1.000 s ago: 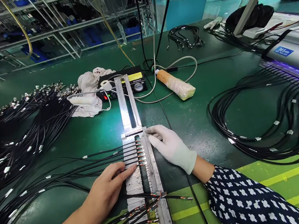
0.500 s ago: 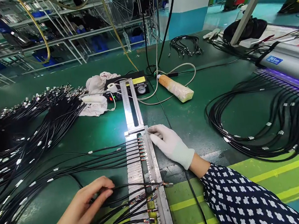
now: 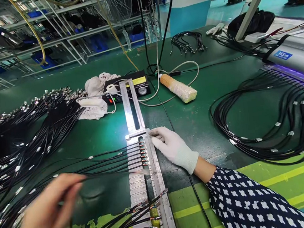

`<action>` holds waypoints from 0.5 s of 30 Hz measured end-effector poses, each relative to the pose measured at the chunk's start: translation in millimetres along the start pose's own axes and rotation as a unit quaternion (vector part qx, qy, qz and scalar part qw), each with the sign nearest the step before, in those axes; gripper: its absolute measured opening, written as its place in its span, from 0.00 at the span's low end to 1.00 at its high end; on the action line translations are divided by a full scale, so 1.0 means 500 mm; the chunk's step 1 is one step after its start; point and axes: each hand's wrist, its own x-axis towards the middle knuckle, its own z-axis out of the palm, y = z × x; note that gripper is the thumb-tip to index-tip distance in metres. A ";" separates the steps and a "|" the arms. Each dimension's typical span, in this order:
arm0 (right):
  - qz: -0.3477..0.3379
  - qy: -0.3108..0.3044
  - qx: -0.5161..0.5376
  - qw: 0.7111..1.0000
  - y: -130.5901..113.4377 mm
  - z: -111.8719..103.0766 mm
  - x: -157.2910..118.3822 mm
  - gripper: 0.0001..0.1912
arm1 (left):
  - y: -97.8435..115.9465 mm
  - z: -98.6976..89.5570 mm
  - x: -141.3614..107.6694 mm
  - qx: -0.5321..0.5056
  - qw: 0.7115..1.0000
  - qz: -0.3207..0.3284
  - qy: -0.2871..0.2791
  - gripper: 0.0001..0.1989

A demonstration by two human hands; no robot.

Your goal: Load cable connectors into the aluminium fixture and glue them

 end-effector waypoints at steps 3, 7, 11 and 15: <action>0.003 -0.003 -0.008 1.000 -0.001 0.000 0.000 0.12 | 0.025 0.085 -0.002 0.022 0.993 0.107 -0.050 0.09; 0.005 -0.004 -0.007 1.000 0.000 0.001 0.000 0.12 | 0.072 0.127 0.005 0.093 0.985 0.108 -0.097 0.11; 0.000 0.003 0.012 1.000 0.002 0.004 0.000 0.11 | 0.137 0.146 0.033 0.048 0.986 0.141 -0.075 0.15; 0.007 0.007 0.029 1.000 0.001 0.006 0.000 0.11 | 0.174 0.184 0.058 -0.086 0.987 0.104 -0.082 0.14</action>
